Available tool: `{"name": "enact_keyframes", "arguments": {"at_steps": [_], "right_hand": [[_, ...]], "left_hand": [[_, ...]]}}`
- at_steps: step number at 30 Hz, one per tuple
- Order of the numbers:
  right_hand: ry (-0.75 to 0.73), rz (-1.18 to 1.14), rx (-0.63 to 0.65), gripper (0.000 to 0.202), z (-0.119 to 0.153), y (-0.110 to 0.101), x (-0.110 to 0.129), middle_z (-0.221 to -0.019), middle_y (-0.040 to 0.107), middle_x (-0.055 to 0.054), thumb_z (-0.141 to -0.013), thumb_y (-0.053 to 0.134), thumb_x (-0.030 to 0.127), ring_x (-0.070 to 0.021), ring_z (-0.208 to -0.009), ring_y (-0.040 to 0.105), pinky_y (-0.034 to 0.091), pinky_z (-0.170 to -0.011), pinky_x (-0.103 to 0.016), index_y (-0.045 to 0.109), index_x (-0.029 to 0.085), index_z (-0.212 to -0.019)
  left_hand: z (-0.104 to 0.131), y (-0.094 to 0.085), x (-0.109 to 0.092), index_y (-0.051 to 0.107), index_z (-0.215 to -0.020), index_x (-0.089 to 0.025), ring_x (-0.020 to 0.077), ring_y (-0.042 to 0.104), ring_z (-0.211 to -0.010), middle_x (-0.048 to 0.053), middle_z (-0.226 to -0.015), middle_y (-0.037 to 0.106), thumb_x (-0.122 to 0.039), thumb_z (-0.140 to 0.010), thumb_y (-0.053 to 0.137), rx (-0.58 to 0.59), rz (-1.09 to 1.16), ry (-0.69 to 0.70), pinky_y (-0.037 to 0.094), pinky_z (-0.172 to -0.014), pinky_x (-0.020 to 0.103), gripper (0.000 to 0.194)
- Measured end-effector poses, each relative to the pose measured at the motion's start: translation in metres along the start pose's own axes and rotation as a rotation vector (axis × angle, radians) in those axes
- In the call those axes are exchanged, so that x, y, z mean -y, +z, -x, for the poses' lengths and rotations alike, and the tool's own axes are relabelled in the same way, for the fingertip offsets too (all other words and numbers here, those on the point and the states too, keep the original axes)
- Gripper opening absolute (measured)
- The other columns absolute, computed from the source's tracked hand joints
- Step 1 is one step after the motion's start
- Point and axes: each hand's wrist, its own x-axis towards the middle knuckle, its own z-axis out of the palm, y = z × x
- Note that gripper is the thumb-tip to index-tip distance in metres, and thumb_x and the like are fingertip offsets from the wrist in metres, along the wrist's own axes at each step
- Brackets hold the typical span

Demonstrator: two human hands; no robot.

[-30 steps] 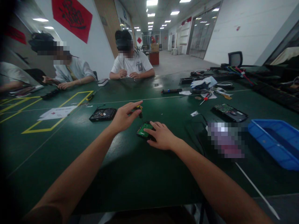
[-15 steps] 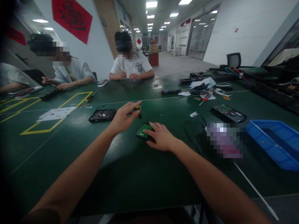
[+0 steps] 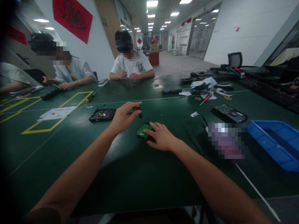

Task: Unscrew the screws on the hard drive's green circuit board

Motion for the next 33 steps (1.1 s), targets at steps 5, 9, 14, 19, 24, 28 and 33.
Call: {"name": "enact_keyframes", "arguments": {"at_steps": [5, 9, 14, 19, 24, 28, 33], "right_hand": [[0.004, -0.001, -0.003, 0.067, 0.000, -0.001, 0.000, -0.167, 0.030, -0.015, -0.098, 0.056, 0.060, -0.0416, -0.148, 0.033, 0.028, -0.117, -0.059, 0.045, 0.030, -0.157], [0.004, 0.002, -0.001, 0.066, 0.000, -0.001, 0.001, -0.167, 0.030, -0.016, -0.099, 0.055, 0.059, -0.0412, -0.149, 0.032, 0.027, -0.118, -0.060, 0.045, 0.030, -0.157], [0.008, -0.001, 0.005, 0.066, 0.001, -0.001, 0.000, -0.167, 0.030, -0.016, -0.099, 0.055, 0.059, -0.0415, -0.149, 0.031, 0.026, -0.118, -0.060, 0.044, 0.030, -0.157], [0.017, -0.010, 0.017, 0.067, 0.001, -0.001, 0.000, -0.168, 0.029, -0.015, -0.098, 0.056, 0.060, -0.0413, -0.149, 0.032, 0.026, -0.118, -0.060, 0.044, 0.031, -0.158], [0.011, -0.016, 0.013, 0.067, 0.000, -0.002, 0.001, -0.167, 0.030, -0.015, -0.098, 0.056, 0.058, -0.0408, -0.149, 0.031, 0.026, -0.118, -0.059, 0.044, 0.030, -0.158], [0.001, -0.013, 0.005, 0.067, 0.000, -0.002, 0.001, -0.167, 0.030, -0.017, -0.098, 0.056, 0.058, -0.0412, -0.149, 0.032, 0.027, -0.118, -0.059, 0.045, 0.029, -0.157], [0.007, -0.015, 0.005, 0.067, 0.000, -0.002, 0.001, -0.167, 0.030, -0.016, -0.099, 0.056, 0.058, -0.0409, -0.149, 0.032, 0.026, -0.118, -0.060, 0.044, 0.029, -0.158]], "left_hand": [[0.000, 0.000, -0.001, 0.071, -0.116, -0.022, 0.0161, 0.069, -0.091, 0.005, -0.107, 0.069, -0.027, -0.093, 0.074, -0.081, -0.043, 0.000, 0.060, -0.075, 0.029, 0.024], [0.000, 0.002, -0.001, 0.071, -0.113, -0.021, 0.0162, 0.069, -0.089, 0.005, -0.106, 0.068, -0.029, -0.088, 0.079, -0.097, -0.041, -0.014, 0.059, -0.072, 0.027, 0.027], [-0.001, 0.000, 0.001, 0.067, -0.129, -0.023, 0.0186, 0.068, -0.104, 0.007, -0.117, 0.070, -0.018, -0.099, 0.061, 0.022, 0.001, 0.026, 0.060, -0.085, 0.032, 0.031], [0.000, 0.003, 0.009, 0.057, -0.144, -0.022, 0.0178, 0.067, -0.107, 0.010, -0.135, 0.065, -0.015, -0.104, 0.044, 0.087, 0.114, 0.005, 0.062, -0.081, 0.030, 0.043], [0.000, 0.003, 0.007, 0.057, -0.144, -0.024, 0.0178, 0.066, -0.105, 0.009, -0.125, 0.068, -0.017, -0.104, 0.048, 0.066, 0.042, 0.028, 0.059, -0.088, 0.033, 0.042], [0.000, 0.000, -0.001, 0.065, -0.131, -0.024, 0.0162, 0.066, -0.094, 0.006, -0.114, 0.068, -0.022, -0.098, 0.063, -0.001, -0.036, -0.010, 0.058, -0.081, 0.030, 0.033], [0.000, -0.001, 0.000, 0.067, -0.126, -0.022, 0.0173, 0.068, -0.097, 0.007, -0.118, 0.070, -0.026, -0.098, 0.063, -0.009, -0.032, -0.032, 0.059, -0.078, 0.029, 0.029]]}}
